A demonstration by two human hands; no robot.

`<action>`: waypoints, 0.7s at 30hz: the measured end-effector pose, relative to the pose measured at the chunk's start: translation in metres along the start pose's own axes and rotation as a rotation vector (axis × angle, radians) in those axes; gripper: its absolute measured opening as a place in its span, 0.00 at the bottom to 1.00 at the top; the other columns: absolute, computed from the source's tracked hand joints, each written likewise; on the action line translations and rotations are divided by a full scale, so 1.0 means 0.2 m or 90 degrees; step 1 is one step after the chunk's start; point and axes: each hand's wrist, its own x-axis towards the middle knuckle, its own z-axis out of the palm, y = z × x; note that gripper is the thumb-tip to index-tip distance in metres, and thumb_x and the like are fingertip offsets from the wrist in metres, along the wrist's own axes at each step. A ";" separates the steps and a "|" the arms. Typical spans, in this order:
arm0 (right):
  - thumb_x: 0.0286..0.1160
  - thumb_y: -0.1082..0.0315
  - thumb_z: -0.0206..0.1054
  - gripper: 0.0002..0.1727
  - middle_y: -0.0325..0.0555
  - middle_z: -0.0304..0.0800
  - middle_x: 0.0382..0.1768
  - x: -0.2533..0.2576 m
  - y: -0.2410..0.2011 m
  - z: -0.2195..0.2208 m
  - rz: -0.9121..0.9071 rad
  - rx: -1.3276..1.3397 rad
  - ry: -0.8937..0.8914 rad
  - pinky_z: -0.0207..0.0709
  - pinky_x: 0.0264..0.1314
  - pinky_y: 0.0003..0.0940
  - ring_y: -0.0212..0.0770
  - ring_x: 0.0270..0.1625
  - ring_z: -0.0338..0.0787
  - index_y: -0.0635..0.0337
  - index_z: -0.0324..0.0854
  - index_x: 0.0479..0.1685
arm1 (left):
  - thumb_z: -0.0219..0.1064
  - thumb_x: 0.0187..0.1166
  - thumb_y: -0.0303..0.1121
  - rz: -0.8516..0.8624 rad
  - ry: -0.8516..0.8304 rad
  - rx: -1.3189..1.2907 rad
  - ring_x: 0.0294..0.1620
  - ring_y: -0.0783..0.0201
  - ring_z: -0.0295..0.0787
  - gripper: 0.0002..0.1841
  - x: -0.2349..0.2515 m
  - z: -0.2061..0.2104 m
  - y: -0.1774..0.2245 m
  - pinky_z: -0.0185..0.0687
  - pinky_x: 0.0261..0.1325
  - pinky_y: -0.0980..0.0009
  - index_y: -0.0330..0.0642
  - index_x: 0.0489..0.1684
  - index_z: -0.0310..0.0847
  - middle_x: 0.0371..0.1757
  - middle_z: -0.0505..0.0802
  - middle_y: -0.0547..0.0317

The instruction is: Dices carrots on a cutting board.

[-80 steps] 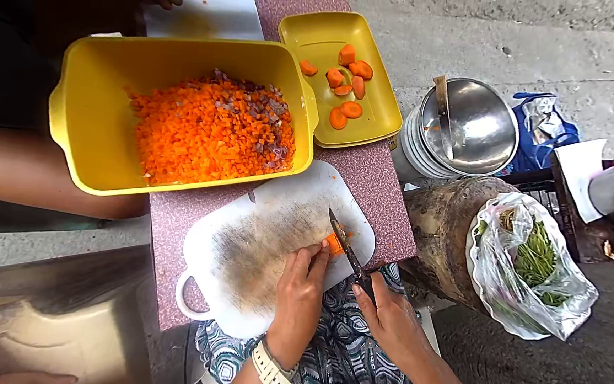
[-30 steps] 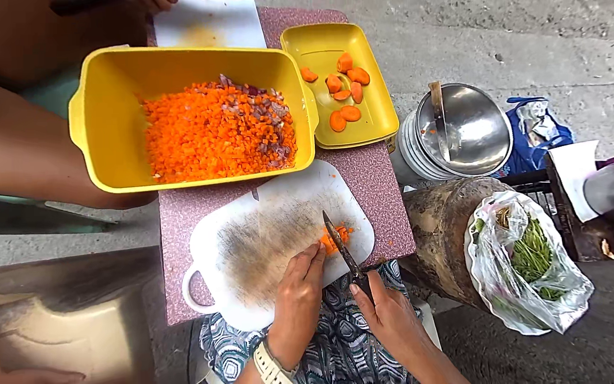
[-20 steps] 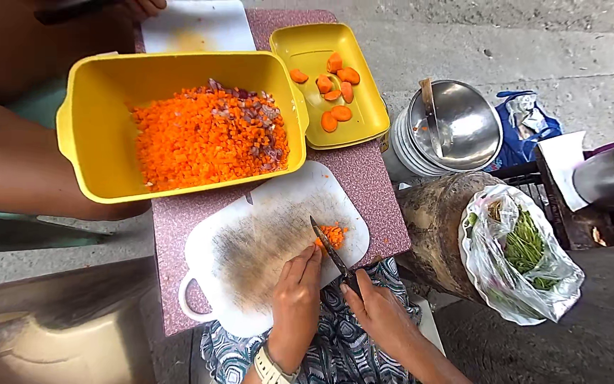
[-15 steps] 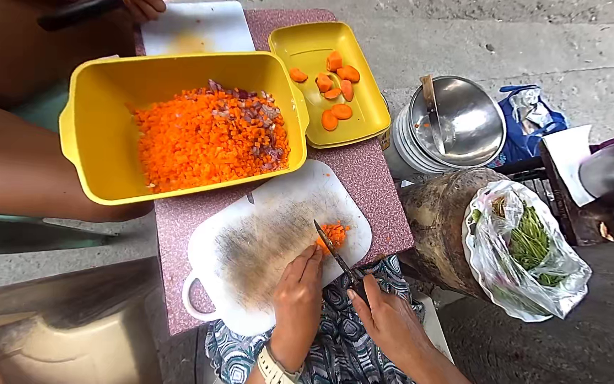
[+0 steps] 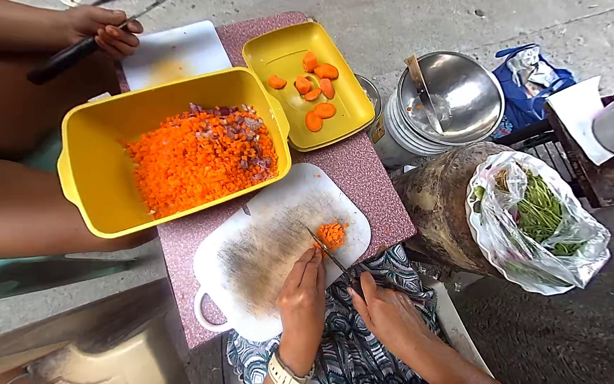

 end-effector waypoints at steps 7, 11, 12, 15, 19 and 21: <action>0.90 0.50 0.51 0.25 0.49 0.80 0.15 0.04 0.05 -0.10 0.014 0.149 -0.111 0.81 0.25 0.47 0.53 0.22 0.89 0.67 0.80 0.47 | 0.70 0.76 0.25 -0.023 0.011 -0.014 0.49 0.65 0.97 0.07 0.00 -0.01 0.00 0.89 0.49 0.77 0.36 0.38 0.95 0.49 0.97 0.48; 0.87 0.51 0.54 0.23 0.45 0.76 0.10 -0.01 0.03 -0.09 -0.016 0.076 -0.042 0.77 0.18 0.44 0.50 0.15 0.86 0.65 0.81 0.43 | 0.70 0.74 0.25 -0.039 0.011 -0.037 0.48 0.67 0.96 0.06 0.00 -0.01 0.00 0.88 0.49 0.80 0.36 0.38 0.94 0.49 0.97 0.48; 0.86 0.52 0.54 0.23 0.46 0.77 0.10 -0.02 0.02 -0.07 -0.011 0.057 -0.042 0.78 0.18 0.45 0.51 0.16 0.87 0.66 0.81 0.43 | 0.70 0.74 0.25 -0.040 0.011 -0.038 0.47 0.68 0.96 0.06 0.00 -0.01 0.00 0.88 0.49 0.80 0.35 0.38 0.94 0.49 0.97 0.48; 0.87 0.54 0.55 0.23 0.49 0.82 0.13 0.01 -0.01 -0.04 0.012 0.036 -0.068 0.82 0.22 0.46 0.54 0.20 0.91 0.69 0.82 0.47 | 0.70 0.73 0.25 -0.042 0.010 -0.035 0.45 0.69 0.96 0.06 0.00 -0.01 -0.01 0.88 0.46 0.81 0.35 0.38 0.94 0.48 0.97 0.49; 0.92 0.50 0.49 0.26 0.55 0.85 0.22 0.07 0.01 -0.11 0.040 0.130 -0.205 0.83 0.36 0.52 0.60 0.32 0.93 0.68 0.77 0.54 | 0.70 0.73 0.24 -0.049 0.014 -0.043 0.43 0.69 0.96 0.06 0.00 -0.01 -0.01 0.89 0.45 0.80 0.35 0.37 0.94 0.48 0.97 0.48; 0.91 0.49 0.51 0.26 0.50 0.82 0.16 0.05 0.02 -0.10 0.011 0.130 -0.129 0.82 0.28 0.49 0.56 0.25 0.91 0.67 0.79 0.49 | 0.71 0.72 0.24 -0.059 0.015 -0.049 0.43 0.69 0.95 0.05 0.00 -0.02 -0.01 0.88 0.45 0.81 0.34 0.37 0.94 0.48 0.96 0.48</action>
